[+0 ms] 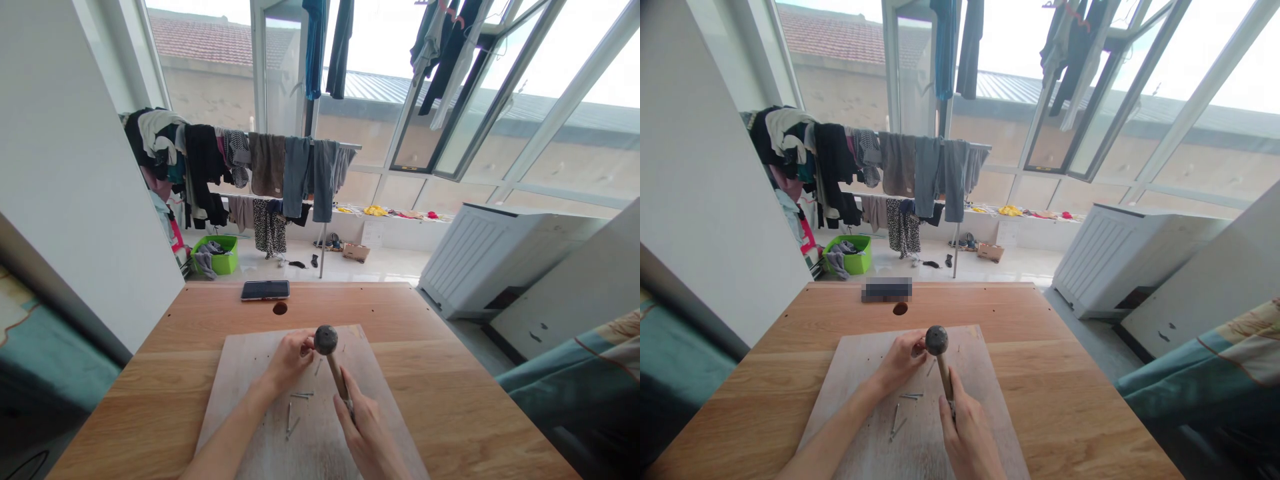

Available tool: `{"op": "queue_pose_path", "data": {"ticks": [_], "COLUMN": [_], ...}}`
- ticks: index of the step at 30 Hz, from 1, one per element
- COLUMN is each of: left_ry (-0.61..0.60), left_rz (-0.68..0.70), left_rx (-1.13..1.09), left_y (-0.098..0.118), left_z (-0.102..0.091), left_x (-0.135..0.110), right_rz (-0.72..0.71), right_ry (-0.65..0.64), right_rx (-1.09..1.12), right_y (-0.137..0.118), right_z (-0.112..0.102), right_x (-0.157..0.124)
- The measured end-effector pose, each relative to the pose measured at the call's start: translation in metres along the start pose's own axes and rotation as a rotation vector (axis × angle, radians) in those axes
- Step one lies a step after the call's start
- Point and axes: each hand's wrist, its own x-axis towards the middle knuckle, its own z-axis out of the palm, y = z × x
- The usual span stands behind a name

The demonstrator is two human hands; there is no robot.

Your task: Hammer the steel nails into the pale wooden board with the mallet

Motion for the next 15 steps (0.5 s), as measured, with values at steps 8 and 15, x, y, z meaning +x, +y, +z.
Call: {"op": "queue_pose_path", "data": {"ticks": [8, 15], "left_ry": [-0.006, -0.065], "left_rz": [-0.007, -0.115], "left_rx": [-0.028, 0.413], "left_y": [-0.004, 0.032], "left_z": [0.000, -0.004], "left_x": [0.000, -0.008], "right_rz": [-0.026, 0.075], "right_ry": [0.095, 0.193], "right_rx": [-0.016, 0.129], "right_y": [0.004, 0.011], "right_z": [0.010, -0.002], "right_x": [-0.002, -0.010]}}
